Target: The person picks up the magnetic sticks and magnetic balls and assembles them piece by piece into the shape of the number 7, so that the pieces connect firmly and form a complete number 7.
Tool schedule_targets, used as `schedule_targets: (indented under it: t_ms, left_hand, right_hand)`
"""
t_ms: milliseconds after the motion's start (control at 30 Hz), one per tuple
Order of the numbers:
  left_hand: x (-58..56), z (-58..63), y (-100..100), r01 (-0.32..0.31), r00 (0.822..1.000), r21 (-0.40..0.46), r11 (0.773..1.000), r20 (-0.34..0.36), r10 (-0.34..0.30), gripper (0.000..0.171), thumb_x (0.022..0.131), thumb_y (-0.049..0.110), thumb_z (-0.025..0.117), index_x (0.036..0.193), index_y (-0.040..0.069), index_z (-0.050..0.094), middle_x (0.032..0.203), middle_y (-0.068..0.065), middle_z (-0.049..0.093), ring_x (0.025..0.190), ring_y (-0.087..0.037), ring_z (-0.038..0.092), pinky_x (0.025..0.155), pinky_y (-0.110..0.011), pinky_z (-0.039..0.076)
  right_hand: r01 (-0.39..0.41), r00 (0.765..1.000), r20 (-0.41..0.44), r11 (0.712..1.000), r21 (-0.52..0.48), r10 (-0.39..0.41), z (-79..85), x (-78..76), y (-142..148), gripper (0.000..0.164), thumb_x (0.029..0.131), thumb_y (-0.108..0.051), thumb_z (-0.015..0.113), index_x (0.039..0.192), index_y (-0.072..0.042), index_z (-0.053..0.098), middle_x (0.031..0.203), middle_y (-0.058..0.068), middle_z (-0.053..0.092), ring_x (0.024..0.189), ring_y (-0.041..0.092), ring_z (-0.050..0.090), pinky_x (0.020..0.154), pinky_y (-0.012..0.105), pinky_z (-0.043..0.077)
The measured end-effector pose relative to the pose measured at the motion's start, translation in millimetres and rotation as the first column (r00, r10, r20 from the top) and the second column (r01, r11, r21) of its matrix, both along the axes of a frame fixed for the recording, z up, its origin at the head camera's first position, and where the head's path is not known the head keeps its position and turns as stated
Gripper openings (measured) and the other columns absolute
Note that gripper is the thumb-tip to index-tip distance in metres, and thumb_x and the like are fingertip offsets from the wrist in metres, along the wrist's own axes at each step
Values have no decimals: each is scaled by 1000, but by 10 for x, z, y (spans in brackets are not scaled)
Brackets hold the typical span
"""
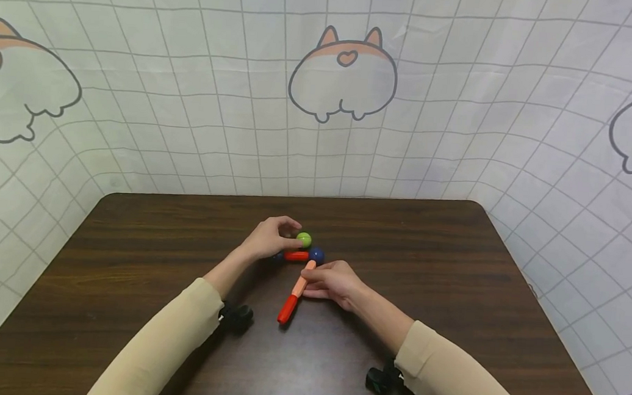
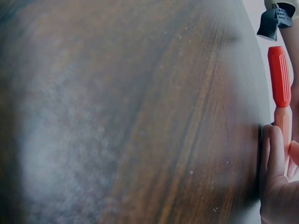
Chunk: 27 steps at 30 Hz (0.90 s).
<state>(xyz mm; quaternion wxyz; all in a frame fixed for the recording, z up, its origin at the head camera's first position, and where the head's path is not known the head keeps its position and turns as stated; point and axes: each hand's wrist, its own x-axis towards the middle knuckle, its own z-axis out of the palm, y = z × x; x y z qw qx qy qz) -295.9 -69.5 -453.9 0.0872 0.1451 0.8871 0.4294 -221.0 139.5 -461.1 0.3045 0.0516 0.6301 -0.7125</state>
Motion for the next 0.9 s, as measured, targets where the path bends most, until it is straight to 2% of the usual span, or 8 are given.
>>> schedule_targets:
  t_ms: [333, 500, 900]
  left_hand:
    - [-28, 7, 52, 40, 999, -13, 999, 9, -40, 38, 94, 27, 78, 127, 10, 70, 113, -7, 69, 102, -23, 63, 90, -42, 51]
    - [-28, 7, 54, 26, 1000, -17, 1000, 6, -26, 31, 94, 24, 78, 122, 12, 72, 112, -7, 70, 101, -23, 63, 89, -41, 52]
    - [-21, -7, -3, -21, 1000, 33, 999, -2, 21, 32, 93, 22, 80, 121, 11, 71, 111, -6, 68, 101, -22, 63, 90, -43, 52]
  right_hand:
    - [-2, 1000, 1, 1000, -6, 2, -3, 0, 0, 31, 101, -7, 65, 120, 17, 60, 97, 16, 71, 84, 20, 72, 82, 34, 58]
    - [-7, 1000, -3, 1000, -8, 7, -1, 0, 0, 31, 101, -7, 65, 120, 17, 60, 97, 16, 71, 83, 20, 72, 82, 34, 58]
    - [9, 1000, 9, 1000, 0, -9, -4, -14, -1, 30, 100, -6, 66, 120, 16, 61, 95, 15, 71, 81, 19, 72, 81, 33, 58]
